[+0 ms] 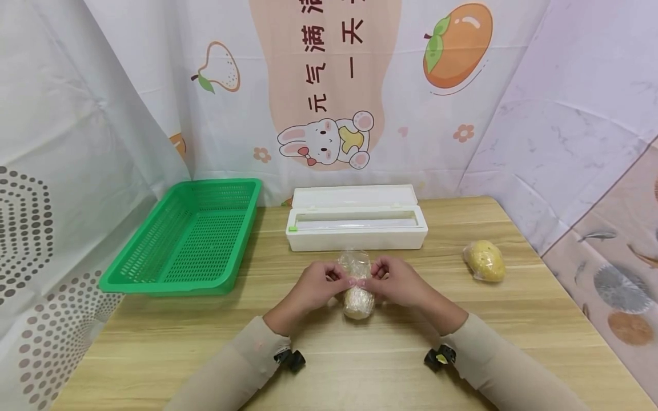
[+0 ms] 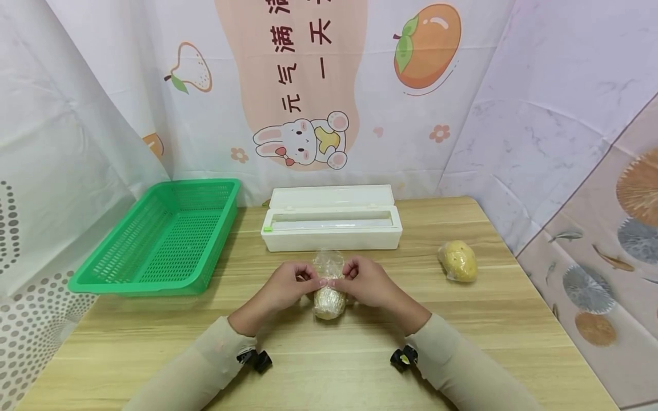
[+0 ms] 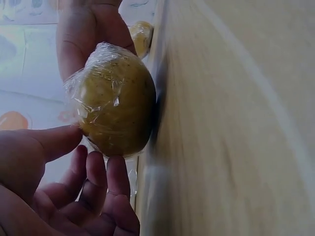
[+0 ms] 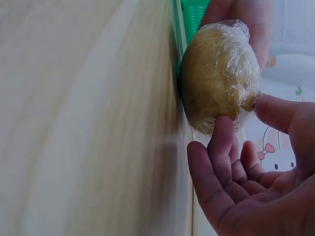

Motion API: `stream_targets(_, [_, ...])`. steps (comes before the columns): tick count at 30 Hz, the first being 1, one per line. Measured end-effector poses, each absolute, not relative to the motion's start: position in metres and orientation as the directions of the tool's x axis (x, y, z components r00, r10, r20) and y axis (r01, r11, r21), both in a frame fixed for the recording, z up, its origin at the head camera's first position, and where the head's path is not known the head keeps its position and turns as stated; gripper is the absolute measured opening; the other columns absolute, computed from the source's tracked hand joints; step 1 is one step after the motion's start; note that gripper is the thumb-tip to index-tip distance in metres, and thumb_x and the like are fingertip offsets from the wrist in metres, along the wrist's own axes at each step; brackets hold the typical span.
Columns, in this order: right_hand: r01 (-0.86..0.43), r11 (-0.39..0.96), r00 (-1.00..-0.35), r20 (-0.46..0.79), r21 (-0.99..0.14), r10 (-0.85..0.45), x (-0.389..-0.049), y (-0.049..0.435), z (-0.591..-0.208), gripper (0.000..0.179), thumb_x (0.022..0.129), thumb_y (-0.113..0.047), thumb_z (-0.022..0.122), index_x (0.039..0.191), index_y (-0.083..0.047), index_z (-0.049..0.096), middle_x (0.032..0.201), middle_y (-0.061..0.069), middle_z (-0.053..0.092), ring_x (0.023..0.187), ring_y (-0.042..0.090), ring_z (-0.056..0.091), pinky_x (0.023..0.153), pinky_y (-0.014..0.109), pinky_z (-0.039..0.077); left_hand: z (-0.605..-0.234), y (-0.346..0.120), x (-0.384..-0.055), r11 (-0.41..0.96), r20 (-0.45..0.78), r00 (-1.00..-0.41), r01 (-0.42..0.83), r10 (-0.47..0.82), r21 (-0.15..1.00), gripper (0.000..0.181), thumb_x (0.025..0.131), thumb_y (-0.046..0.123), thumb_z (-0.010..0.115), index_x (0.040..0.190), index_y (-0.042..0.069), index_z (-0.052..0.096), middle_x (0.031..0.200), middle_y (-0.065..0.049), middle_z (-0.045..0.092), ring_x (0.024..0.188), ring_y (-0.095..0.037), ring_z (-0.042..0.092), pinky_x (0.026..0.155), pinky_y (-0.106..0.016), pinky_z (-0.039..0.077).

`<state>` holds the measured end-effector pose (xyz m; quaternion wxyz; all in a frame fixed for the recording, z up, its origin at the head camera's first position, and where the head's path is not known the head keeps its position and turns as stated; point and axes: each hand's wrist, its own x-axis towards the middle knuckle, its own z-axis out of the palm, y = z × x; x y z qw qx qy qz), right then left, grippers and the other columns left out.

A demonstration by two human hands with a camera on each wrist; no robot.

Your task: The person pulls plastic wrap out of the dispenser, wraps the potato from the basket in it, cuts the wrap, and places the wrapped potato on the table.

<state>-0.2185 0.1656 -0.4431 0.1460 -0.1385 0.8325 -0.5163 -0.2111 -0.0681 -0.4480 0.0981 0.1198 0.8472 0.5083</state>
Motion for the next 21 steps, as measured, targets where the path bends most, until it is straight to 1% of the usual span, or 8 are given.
stream_targets(3, [-0.081, 0.429, -0.922, -0.095, -0.900, -0.374, -0.219, 0.166, -0.443, 0.034, 0.088, -0.023, 0.083, 0.099, -0.003, 0.058, 0.087, 0.010, 0.062, 0.066, 0.023, 0.065, 0.054, 0.028, 0.052, -0.447, -0.067, -0.210, 0.474, -0.025, -0.956, 0.122, 0.292, 0.872, 0.024, 0.092, 0.032, 0.080, 0.083, 0.013, 0.069, 0.080, 0.001, 0.066, 0.076, -0.014, 0.062, 0.064, -0.029, 0.052])
stream_targets(7, [-0.129, 0.491, -0.931, -0.065, -0.862, -0.358, -0.216, 0.165, -0.440, 0.036, 0.088, -0.029, 0.084, 0.100, -0.006, 0.059, 0.093, 0.008, 0.064, 0.078, 0.020, 0.064, 0.062, 0.030, 0.054, -0.444, -0.066, -0.207, 0.545, 0.028, -0.960, 0.182, 0.279, 0.818, 0.020, 0.094, 0.033, 0.078, 0.083, 0.018, 0.070, 0.080, 0.005, 0.067, 0.077, -0.011, 0.061, 0.066, -0.028, 0.053])
stream_targets(10, [-0.156, 0.519, -0.935, -0.044, -0.841, -0.353, -0.214, 0.165, -0.437, 0.035, 0.090, -0.032, 0.082, 0.103, -0.007, 0.060, 0.097, 0.006, 0.066, 0.085, 0.020, 0.063, 0.068, 0.033, 0.055, -0.439, -0.065, -0.202, 0.612, 0.052, -0.963, 0.209, 0.264, 0.763, 0.019, 0.094, 0.038, 0.076, 0.085, 0.023, 0.070, 0.080, 0.009, 0.067, 0.075, -0.010, 0.061, 0.065, -0.028, 0.052])
stream_targets(12, [-0.178, 0.504, -0.932, -0.020, -0.845, -0.361, -0.214, 0.166, -0.435, 0.031, 0.091, -0.029, 0.081, 0.103, -0.009, 0.061, 0.098, 0.005, 0.066, 0.087, 0.022, 0.065, 0.071, 0.035, 0.056, -0.433, -0.064, -0.198, 0.652, 0.047, -0.962, 0.219, 0.270, 0.726, 0.026, 0.091, 0.047, 0.077, 0.087, 0.022, 0.068, 0.079, 0.008, 0.065, 0.072, -0.010, 0.059, 0.062, -0.029, 0.049])
stream_targets(14, [-0.241, 0.489, -0.923, 0.043, -0.838, -0.381, -0.214, 0.167, -0.432, 0.024, 0.091, -0.024, 0.080, 0.103, -0.012, 0.064, 0.102, 0.003, 0.067, 0.093, 0.023, 0.066, 0.078, 0.038, 0.057, -0.427, -0.063, -0.192, 0.697, 0.019, -0.958, 0.222, 0.286, 0.682, 0.041, 0.084, 0.057, 0.079, 0.092, 0.020, 0.065, 0.079, 0.007, 0.063, 0.068, -0.010, 0.057, 0.059, -0.030, 0.047])
stream_targets(16, [-0.351, 0.475, -0.892, 0.135, -0.807, -0.431, -0.215, 0.168, -0.431, 0.019, 0.090, -0.018, 0.080, 0.103, -0.015, 0.067, 0.110, 0.002, 0.069, 0.104, 0.024, 0.067, 0.089, 0.045, 0.056, -0.423, -0.062, -0.188, 0.725, -0.024, -0.948, 0.227, 0.317, 0.650, 0.055, 0.077, 0.066, 0.081, 0.096, 0.017, 0.063, 0.079, 0.006, 0.061, 0.065, -0.011, 0.055, 0.057, -0.030, 0.046])
stream_targets(18, [-0.486, 0.455, -0.833, 0.237, -0.747, -0.501, -0.216, 0.170, -0.430, 0.019, 0.090, -0.013, 0.080, 0.105, -0.018, 0.071, 0.123, 0.002, 0.069, 0.118, 0.026, 0.064, 0.099, 0.052, 0.052, -0.421, -0.062, -0.185, 0.744, -0.068, -0.933, 0.235, 0.352, 0.625, 0.064, 0.074, 0.069, 0.082, 0.100, 0.015, 0.061, 0.078, 0.005, 0.060, 0.063, -0.011, 0.054, 0.056, -0.030, 0.046])
stream_targets(21, [-0.652, 0.426, -0.718, 0.330, -0.628, -0.612, -0.218, 0.173, -0.430, 0.023, 0.090, -0.009, 0.077, 0.110, -0.020, 0.075, 0.138, 0.002, 0.066, 0.137, 0.031, 0.055, 0.113, 0.059, 0.042, -0.422, -0.062, -0.184, 0.740, -0.108, -0.911, 0.249, 0.398, 0.624, 0.060, 0.078, 0.066, 0.081, 0.101, 0.014, 0.062, 0.080, 0.008, 0.063, 0.065, -0.009, 0.057, 0.059, -0.029, 0.048])
